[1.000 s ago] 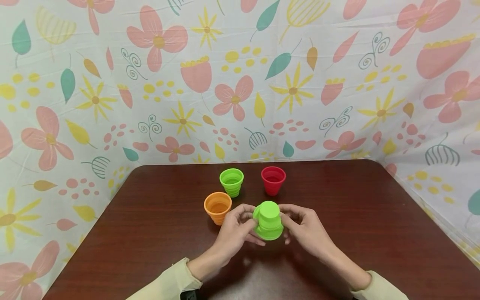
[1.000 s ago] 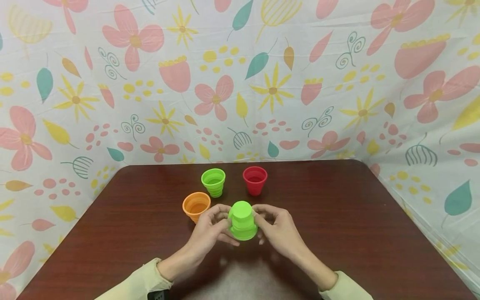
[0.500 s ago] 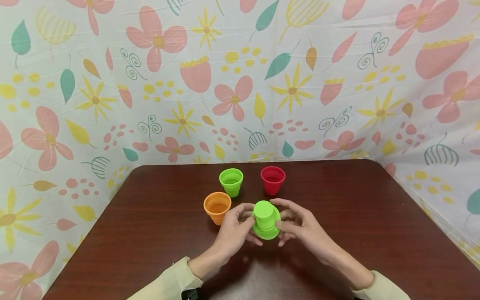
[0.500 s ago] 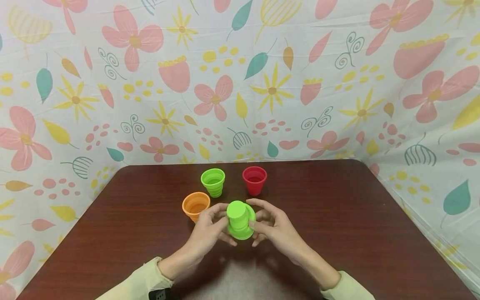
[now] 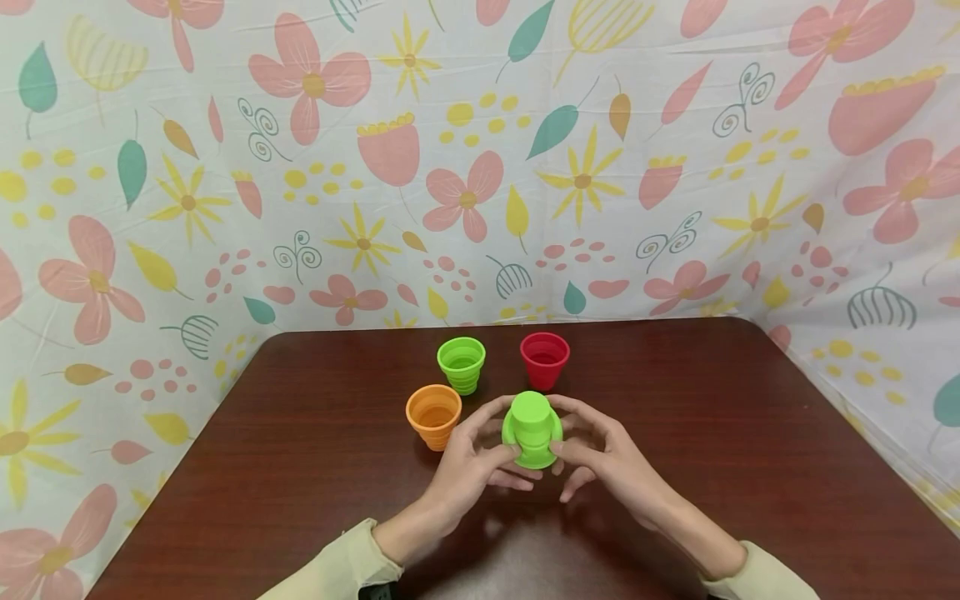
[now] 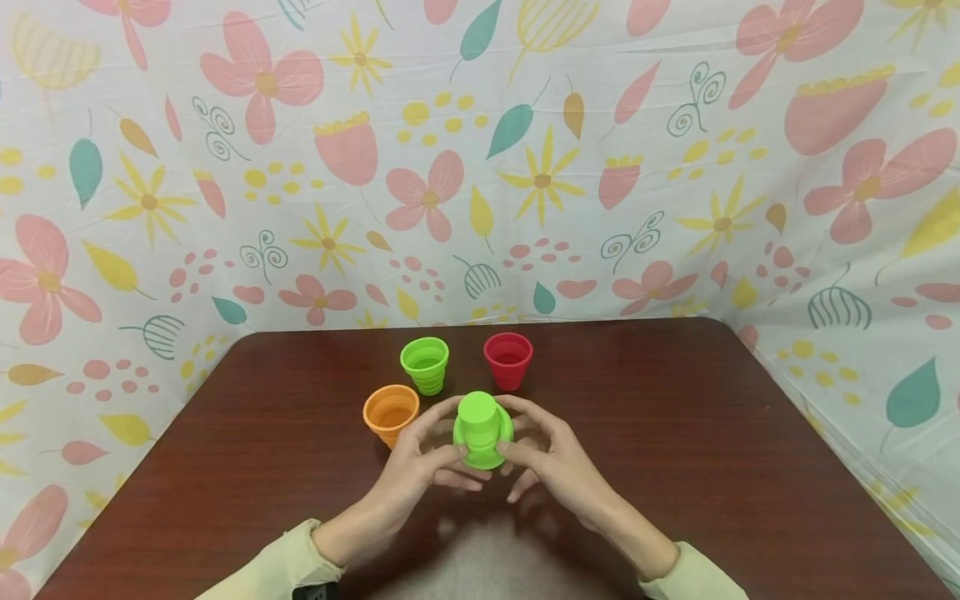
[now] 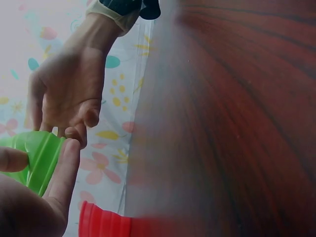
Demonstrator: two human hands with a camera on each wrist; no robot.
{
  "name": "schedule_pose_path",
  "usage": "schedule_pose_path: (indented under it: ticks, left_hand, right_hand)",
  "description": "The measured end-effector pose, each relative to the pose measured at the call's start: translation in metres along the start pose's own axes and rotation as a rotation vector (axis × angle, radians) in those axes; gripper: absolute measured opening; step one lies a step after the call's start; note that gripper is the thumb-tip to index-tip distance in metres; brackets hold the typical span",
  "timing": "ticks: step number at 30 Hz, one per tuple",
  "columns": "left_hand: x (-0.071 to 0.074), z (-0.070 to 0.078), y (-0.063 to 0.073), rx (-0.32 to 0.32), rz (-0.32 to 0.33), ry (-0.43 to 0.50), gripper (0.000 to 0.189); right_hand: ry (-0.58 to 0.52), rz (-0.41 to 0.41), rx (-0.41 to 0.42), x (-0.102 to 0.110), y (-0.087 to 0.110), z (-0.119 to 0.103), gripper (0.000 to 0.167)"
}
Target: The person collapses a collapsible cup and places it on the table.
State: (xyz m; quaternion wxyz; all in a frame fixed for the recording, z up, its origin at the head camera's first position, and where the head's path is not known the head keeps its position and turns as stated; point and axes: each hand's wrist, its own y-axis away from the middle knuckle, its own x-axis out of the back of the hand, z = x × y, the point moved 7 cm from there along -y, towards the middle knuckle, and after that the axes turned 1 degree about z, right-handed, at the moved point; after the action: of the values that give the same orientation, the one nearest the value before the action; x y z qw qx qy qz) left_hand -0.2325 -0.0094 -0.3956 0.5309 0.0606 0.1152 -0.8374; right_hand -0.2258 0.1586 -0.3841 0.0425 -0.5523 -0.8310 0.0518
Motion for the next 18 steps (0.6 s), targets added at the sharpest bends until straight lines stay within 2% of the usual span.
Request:
schedule_pose_path:
  ticks: [4, 8, 18]
  left_hand:
    - [0.0002, -0.0004, -0.0001, -0.005, -0.002, 0.000, 0.061]
    - [-0.0012, -0.0001, -0.0001, -0.021, -0.010, -0.010, 0.062]
    - [-0.0022, 0.0023, 0.0003, -0.075, 0.031, -0.059, 0.063]
  right_hand:
    - [-0.017, -0.041, -0.019, -0.0022, 0.0001, -0.0005, 0.067]
    - [-0.033, -0.050, -0.029, -0.0030, -0.0005, 0.0013, 0.070]
    - [-0.027, 0.011, -0.024, -0.0059, -0.0019, 0.0015, 0.070]
